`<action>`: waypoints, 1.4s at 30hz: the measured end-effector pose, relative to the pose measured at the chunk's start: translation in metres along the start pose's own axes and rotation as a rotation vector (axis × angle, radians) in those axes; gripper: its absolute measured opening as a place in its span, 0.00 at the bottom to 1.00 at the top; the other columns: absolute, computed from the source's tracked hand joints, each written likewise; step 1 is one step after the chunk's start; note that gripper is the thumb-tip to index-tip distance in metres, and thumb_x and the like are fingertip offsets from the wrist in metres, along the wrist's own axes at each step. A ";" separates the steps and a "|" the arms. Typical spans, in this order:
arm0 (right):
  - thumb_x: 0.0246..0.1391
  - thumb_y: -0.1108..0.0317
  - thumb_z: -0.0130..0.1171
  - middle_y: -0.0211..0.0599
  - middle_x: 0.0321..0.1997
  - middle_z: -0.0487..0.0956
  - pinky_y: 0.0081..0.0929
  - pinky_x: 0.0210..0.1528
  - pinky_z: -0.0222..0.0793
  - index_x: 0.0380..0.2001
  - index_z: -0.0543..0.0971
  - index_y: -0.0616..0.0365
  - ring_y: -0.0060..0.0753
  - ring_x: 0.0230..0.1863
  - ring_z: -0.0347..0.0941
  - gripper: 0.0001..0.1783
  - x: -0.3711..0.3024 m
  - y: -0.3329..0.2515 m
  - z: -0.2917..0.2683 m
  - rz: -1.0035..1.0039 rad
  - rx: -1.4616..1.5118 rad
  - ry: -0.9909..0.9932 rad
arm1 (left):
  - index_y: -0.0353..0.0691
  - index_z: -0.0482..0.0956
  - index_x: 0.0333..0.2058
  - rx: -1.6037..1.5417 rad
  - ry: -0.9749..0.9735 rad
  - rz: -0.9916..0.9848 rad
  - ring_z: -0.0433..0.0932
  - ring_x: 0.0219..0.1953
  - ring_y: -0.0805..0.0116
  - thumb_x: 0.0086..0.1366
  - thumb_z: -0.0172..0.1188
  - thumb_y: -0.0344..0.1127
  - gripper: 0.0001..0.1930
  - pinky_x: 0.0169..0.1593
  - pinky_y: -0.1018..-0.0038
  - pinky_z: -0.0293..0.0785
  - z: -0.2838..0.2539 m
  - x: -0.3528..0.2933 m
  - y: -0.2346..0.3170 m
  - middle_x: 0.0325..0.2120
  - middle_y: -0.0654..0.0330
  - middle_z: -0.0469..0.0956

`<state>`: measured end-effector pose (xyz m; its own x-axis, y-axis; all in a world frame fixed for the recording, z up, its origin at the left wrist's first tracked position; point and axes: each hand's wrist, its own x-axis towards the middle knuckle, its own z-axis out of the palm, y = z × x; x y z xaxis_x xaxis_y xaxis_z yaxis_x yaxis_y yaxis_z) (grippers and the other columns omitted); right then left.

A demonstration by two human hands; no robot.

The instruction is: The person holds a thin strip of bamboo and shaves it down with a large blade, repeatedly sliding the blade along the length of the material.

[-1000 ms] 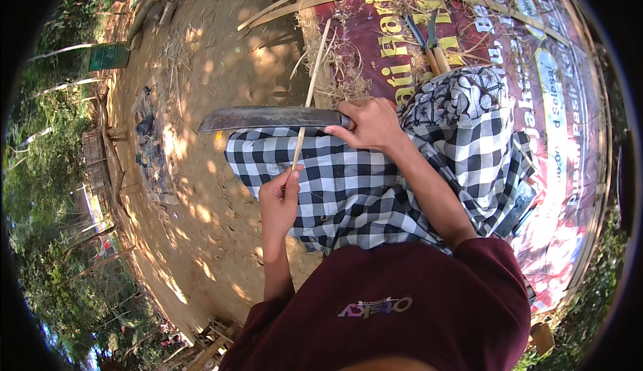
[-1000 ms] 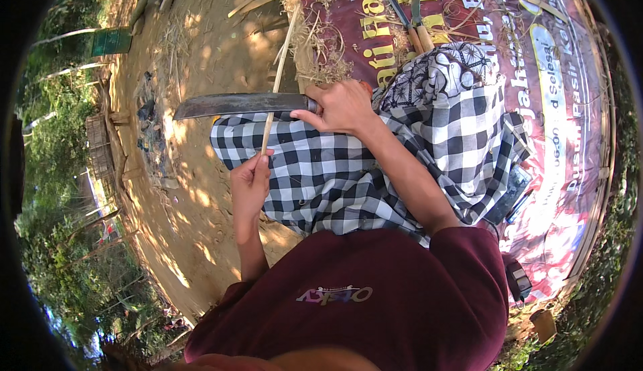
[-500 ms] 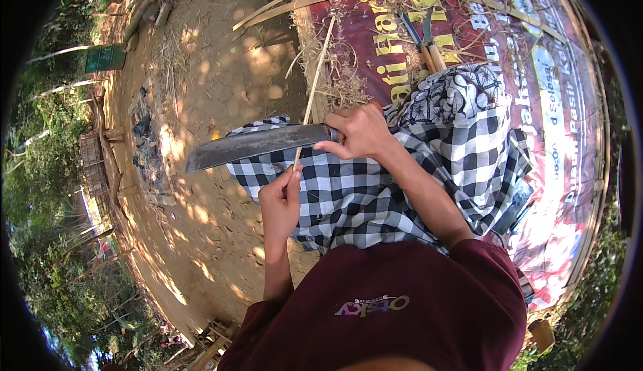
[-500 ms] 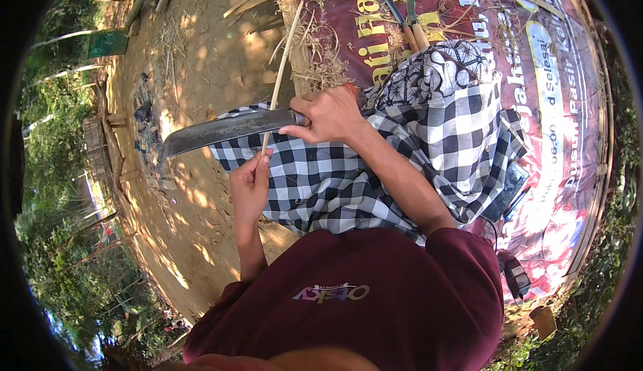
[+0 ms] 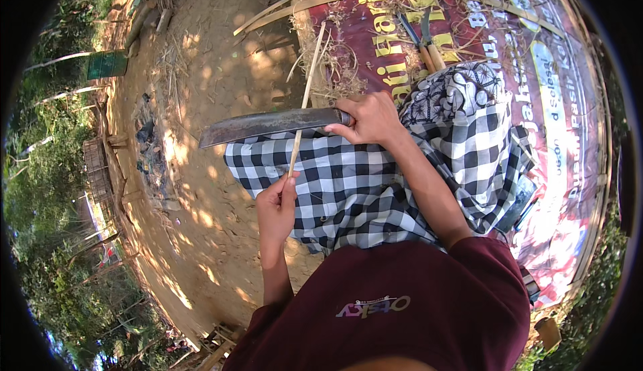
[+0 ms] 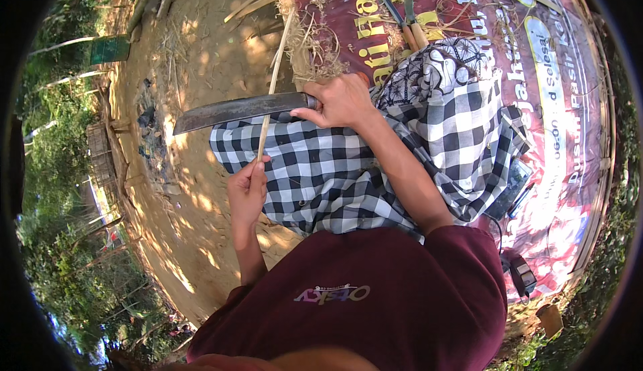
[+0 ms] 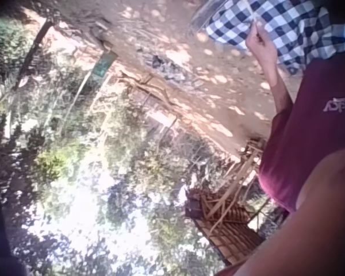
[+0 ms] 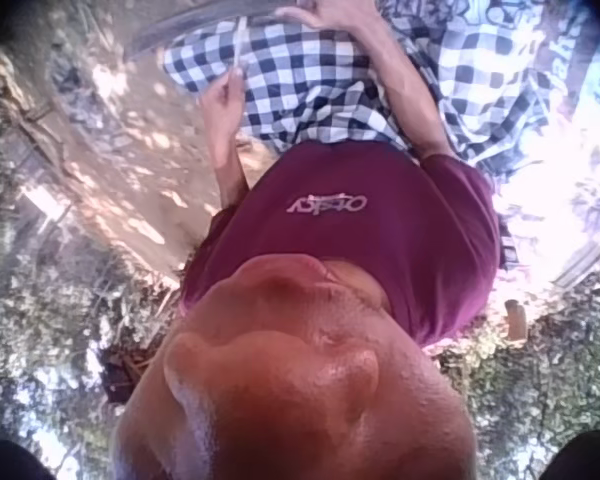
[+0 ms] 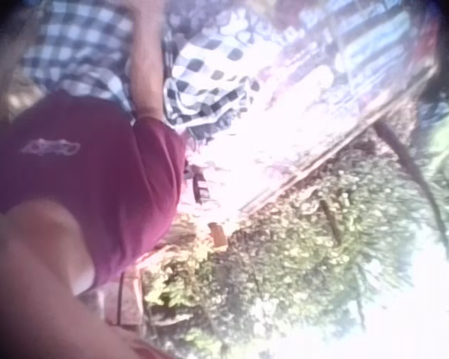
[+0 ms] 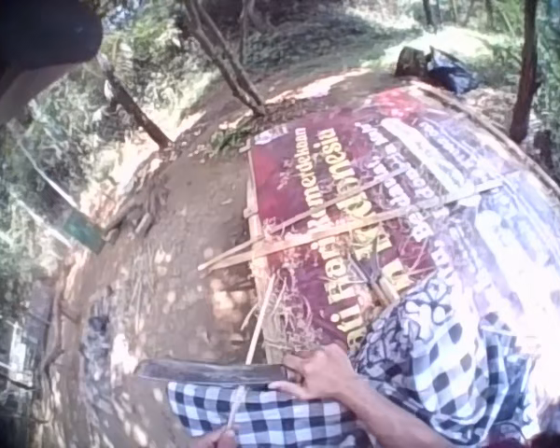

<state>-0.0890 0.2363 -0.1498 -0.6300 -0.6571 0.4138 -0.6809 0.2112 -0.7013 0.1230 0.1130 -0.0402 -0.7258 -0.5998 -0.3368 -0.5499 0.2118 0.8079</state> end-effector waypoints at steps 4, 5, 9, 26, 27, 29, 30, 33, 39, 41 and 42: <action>0.47 0.35 0.58 0.32 0.12 0.76 0.37 0.20 0.70 0.25 0.80 0.51 0.42 0.16 0.75 0.27 -0.003 0.020 0.009 0.049 -0.018 0.014 | 0.34 0.80 0.43 0.006 -0.021 0.005 0.54 0.17 0.88 0.70 0.52 0.35 0.12 0.20 0.84 0.48 -0.003 0.000 -0.002 0.15 0.74 0.60; 0.47 0.35 0.58 0.33 0.12 0.76 0.37 0.20 0.70 0.24 0.80 0.50 0.42 0.16 0.75 0.27 -0.002 0.019 0.010 0.060 -0.011 0.014 | 0.34 0.80 0.42 -0.003 -0.021 -0.010 0.54 0.17 0.88 0.70 0.52 0.35 0.12 0.19 0.84 0.47 -0.003 0.001 -0.003 0.15 0.75 0.60; 0.47 0.35 0.58 0.33 0.11 0.74 0.38 0.20 0.70 0.23 0.79 0.50 0.43 0.16 0.75 0.27 0.000 0.026 0.011 0.093 -0.050 0.064 | 0.34 0.80 0.41 -0.029 -0.025 -0.037 0.54 0.17 0.88 0.71 0.51 0.35 0.12 0.19 0.84 0.47 -0.004 0.002 -0.004 0.15 0.74 0.60; 0.46 0.34 0.57 0.33 0.11 0.75 0.39 0.20 0.70 0.23 0.79 0.51 0.42 0.18 0.76 0.29 0.008 0.031 0.002 0.182 -0.107 0.008 | 0.32 0.80 0.40 -0.046 0.000 -0.083 0.55 0.15 0.88 0.70 0.53 0.35 0.12 0.17 0.85 0.47 -0.006 -0.007 -0.011 0.15 0.74 0.62; 0.47 0.34 0.56 0.33 0.11 0.75 0.40 0.21 0.71 0.24 0.80 0.51 0.43 0.18 0.77 0.29 0.005 0.030 0.003 0.205 -0.078 -0.017 | 0.32 0.81 0.41 -0.063 -0.004 -0.114 0.55 0.15 0.88 0.70 0.53 0.35 0.12 0.18 0.85 0.48 -0.007 -0.010 -0.009 0.16 0.74 0.62; 0.47 0.33 0.57 0.33 0.11 0.75 0.40 0.20 0.70 0.24 0.80 0.51 0.43 0.17 0.76 0.29 0.002 0.021 0.007 0.098 -0.079 -0.026 | 0.32 0.81 0.41 -0.106 -0.025 -0.160 0.55 0.16 0.88 0.69 0.53 0.34 0.12 0.18 0.85 0.48 -0.010 -0.008 -0.006 0.16 0.74 0.63; 0.46 0.33 0.57 0.33 0.12 0.75 0.40 0.20 0.70 0.24 0.80 0.51 0.43 0.17 0.76 0.29 0.001 0.016 0.008 0.045 -0.079 -0.031 | 0.32 0.81 0.41 -0.081 -0.020 -0.121 0.55 0.16 0.88 0.69 0.53 0.34 0.12 0.18 0.85 0.48 -0.007 -0.004 -0.007 0.16 0.74 0.63; 0.45 0.32 0.57 0.32 0.13 0.75 0.39 0.17 0.67 0.24 0.80 0.50 0.44 0.15 0.73 0.30 0.001 0.007 0.005 -0.065 -0.079 0.020 | 0.33 0.81 0.40 -0.011 -0.001 -0.090 0.55 0.17 0.88 0.69 0.53 0.34 0.11 0.19 0.85 0.48 -0.006 -0.009 -0.008 0.16 0.73 0.63; 0.46 0.34 0.57 0.33 0.13 0.75 0.38 0.19 0.69 0.25 0.80 0.51 0.43 0.15 0.74 0.29 0.012 0.028 -0.006 0.092 -0.097 0.107 | 0.32 0.81 0.40 -0.007 -0.004 -0.036 0.55 0.17 0.88 0.69 0.53 0.34 0.11 0.19 0.85 0.48 -0.003 -0.013 -0.007 0.16 0.74 0.62; 0.46 0.34 0.58 0.31 0.13 0.75 0.37 0.18 0.68 0.24 0.79 0.52 0.42 0.15 0.74 0.29 0.001 0.011 0.001 -0.002 -0.057 0.081 | 0.32 0.81 0.40 -0.062 -0.030 -0.078 0.55 0.17 0.88 0.70 0.53 0.34 0.12 0.19 0.85 0.47 -0.002 -0.012 -0.004 0.15 0.74 0.62; 0.46 0.33 0.58 0.31 0.12 0.74 0.37 0.18 0.67 0.23 0.79 0.51 0.42 0.15 0.73 0.29 0.002 0.009 0.002 -0.098 -0.043 0.071 | 0.32 0.81 0.40 -0.089 -0.044 -0.100 0.55 0.17 0.88 0.70 0.53 0.34 0.12 0.19 0.85 0.47 -0.001 -0.012 -0.002 0.15 0.74 0.62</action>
<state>-0.0958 0.2357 -0.1568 -0.5831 -0.6238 0.5204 -0.7550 0.1796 -0.6307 0.1331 0.1193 -0.0374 -0.6877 -0.5797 -0.4371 -0.5829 0.0820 0.8084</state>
